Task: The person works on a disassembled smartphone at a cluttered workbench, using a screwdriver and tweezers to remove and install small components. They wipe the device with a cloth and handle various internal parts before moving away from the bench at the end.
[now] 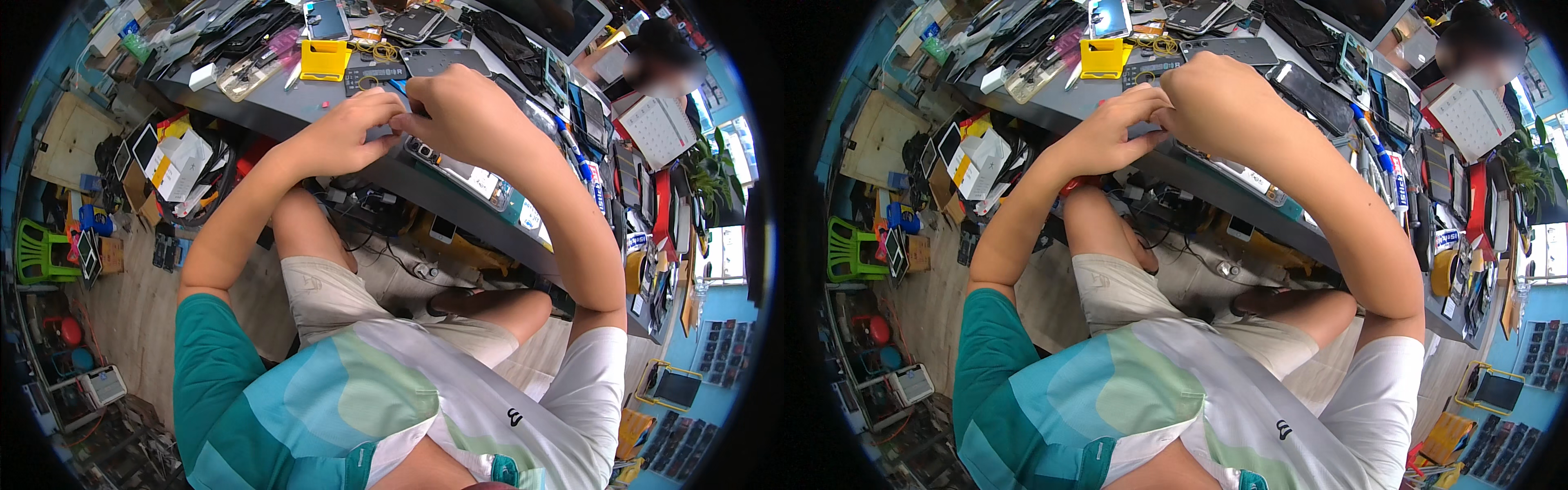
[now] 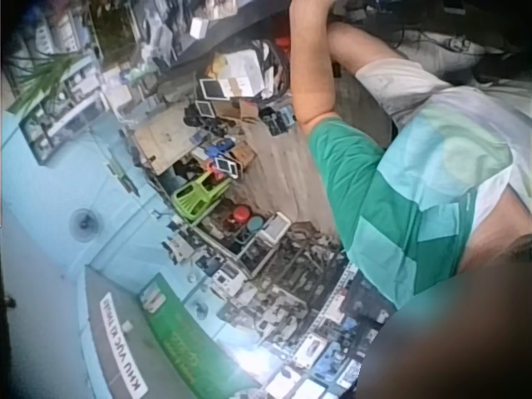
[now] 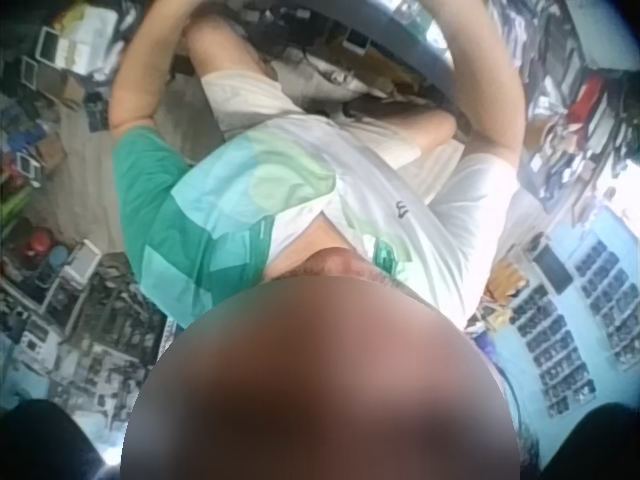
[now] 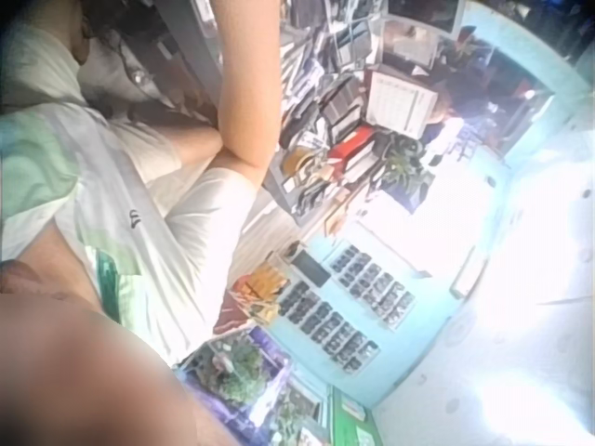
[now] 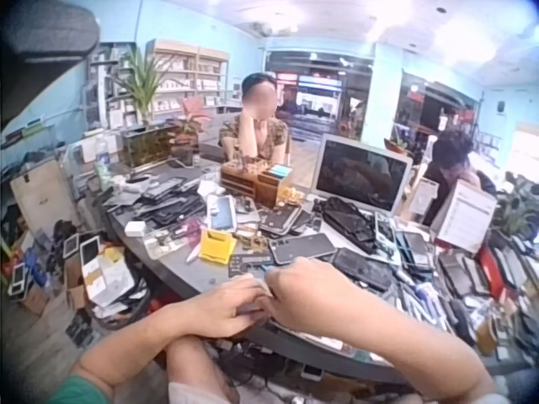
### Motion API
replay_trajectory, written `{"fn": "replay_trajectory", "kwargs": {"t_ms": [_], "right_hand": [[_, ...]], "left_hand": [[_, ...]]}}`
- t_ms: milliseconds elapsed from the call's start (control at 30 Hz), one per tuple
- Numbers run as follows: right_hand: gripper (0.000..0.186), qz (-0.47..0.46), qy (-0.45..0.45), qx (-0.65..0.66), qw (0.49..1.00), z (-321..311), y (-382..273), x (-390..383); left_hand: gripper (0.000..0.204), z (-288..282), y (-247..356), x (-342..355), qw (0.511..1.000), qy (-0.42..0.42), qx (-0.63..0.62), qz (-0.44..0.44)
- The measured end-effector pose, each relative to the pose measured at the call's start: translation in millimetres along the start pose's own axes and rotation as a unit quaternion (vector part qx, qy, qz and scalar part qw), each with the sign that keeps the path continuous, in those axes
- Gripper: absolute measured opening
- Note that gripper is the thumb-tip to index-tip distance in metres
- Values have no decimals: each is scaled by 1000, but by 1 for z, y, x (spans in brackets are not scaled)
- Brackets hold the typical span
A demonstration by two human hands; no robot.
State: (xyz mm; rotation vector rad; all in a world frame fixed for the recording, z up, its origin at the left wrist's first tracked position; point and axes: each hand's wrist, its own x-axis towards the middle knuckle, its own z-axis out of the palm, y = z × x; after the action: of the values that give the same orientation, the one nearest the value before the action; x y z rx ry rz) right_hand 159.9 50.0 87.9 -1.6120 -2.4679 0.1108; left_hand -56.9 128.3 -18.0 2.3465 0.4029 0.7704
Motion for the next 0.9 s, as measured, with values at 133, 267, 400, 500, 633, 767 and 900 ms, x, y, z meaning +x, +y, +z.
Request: {"fn": "replay_trajectory", "kwargs": {"t_ms": [133,267,400,500,633,767,900], "right_hand": [[27,-52,-29,60,996,-7,1,5],[27,-19,-24,0,1000,-11,1,2],[34,-10,-31,35,999,-11,-1,1],[35,-4,-40,48,998,-11,0,-2],[32,-15,-32,31,999,-9,0,-4],[32,10,-47,77,996,-8,1,-5],[30,-18,7,28,999,-4,2,-10]], "left_hand": [[27,-1,-5,0,998,4,38,58],[25,-6,-7,-1,999,-22,36,27],[25,-5,-5,1,997,4,29,75],[24,-9,-6,7,997,-44,31,49],[25,-10,-5,10,996,-60,54,37],[28,-13,-2,18,992,-97,75,18],[30,-15,3,23,992,-108,71,-12]]}}
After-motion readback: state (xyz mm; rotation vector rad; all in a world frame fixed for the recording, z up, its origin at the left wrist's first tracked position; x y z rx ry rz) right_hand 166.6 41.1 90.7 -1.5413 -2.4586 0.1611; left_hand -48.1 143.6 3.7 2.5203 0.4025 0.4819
